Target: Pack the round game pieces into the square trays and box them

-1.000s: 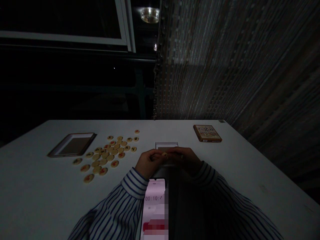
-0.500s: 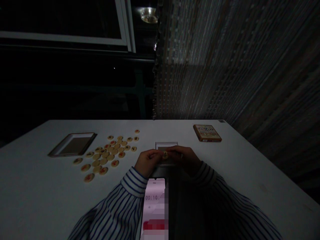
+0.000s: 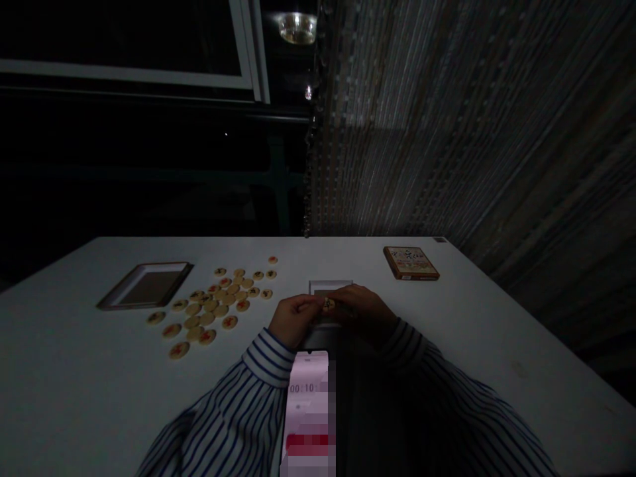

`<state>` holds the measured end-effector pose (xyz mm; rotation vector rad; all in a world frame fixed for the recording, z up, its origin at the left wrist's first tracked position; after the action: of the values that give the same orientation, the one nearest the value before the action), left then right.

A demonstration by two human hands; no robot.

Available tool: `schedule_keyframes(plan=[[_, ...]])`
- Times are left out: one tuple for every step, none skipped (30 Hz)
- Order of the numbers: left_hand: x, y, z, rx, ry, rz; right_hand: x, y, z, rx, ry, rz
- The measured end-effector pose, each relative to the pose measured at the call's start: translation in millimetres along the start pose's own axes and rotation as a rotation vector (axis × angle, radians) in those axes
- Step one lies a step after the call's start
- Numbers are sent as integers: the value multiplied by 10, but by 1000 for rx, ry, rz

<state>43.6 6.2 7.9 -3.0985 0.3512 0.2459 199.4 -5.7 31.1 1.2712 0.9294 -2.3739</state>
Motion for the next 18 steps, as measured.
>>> schedule_keyframes(plan=[[-2, 0, 0, 8, -7, 5, -7, 0, 3, 8, 14, 5], [-4, 2, -4, 19, -17, 8, -12, 1, 3, 16, 27, 2], [-8, 3, -11, 33, -28, 11, -17, 4, 2, 21, 37, -6], [-13, 4, -18, 48, -38, 10, -22, 8, -2, 20, 42, -18], [-22, 3, -24, 59, -45, 3, -27, 13, -8, 15, 43, -29], [-34, 0, -25, 66, -58, -11, -32, 18, -16, 10, 44, -41], [-51, -6, -19, 69, -79, -36, -38, 23, -25, 6, 45, -49], [-71, -16, -7, 71, -112, -66, -46, 27, -36, 6, 46, -52], [-95, -28, 14, 72, -156, -98, -56, 31, -48, 13, 50, -54], [-119, -41, 41, 75, -214, -134, -67, 34, -58, 24, 53, -53], [-143, -54, 70, 88, -277, -156, -81, 37, -67, 37, 54, -50], [-163, -66, 102, 97, -336, -163, -97, 38, -73, 46, 54, -46], [-179, -75, 132, 97, -387, -163, -113, 38, -77, 54, 52, -40], [-192, -81, 156, 102, -440, -170, -131, 38, -78, 64, 50, -35], [-199, -83, 173, 113, -496, -173, -149, 37, -79, 74, 48, -30], [-203, -82, 183, 122, -544, -175, -167, 35, -78, 85, 48, -25], [-202, -79, 188, 130, -589, -176, -184, 32, -79, 99, 50, -17], [-199, -76, 188, 133, -628, -172, -199, 28, -81, 110, 53, -2]])
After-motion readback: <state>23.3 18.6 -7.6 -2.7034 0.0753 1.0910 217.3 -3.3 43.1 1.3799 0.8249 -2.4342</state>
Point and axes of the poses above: each hand's wrist, its own y-axis away from the middle knuckle, its own x-axis out of the palm, z = x × y, the point moved 1 cm from there along -y, towards the middle knuckle, and after that the axes turned 9 degrees about -y, right-handed, at the moved point
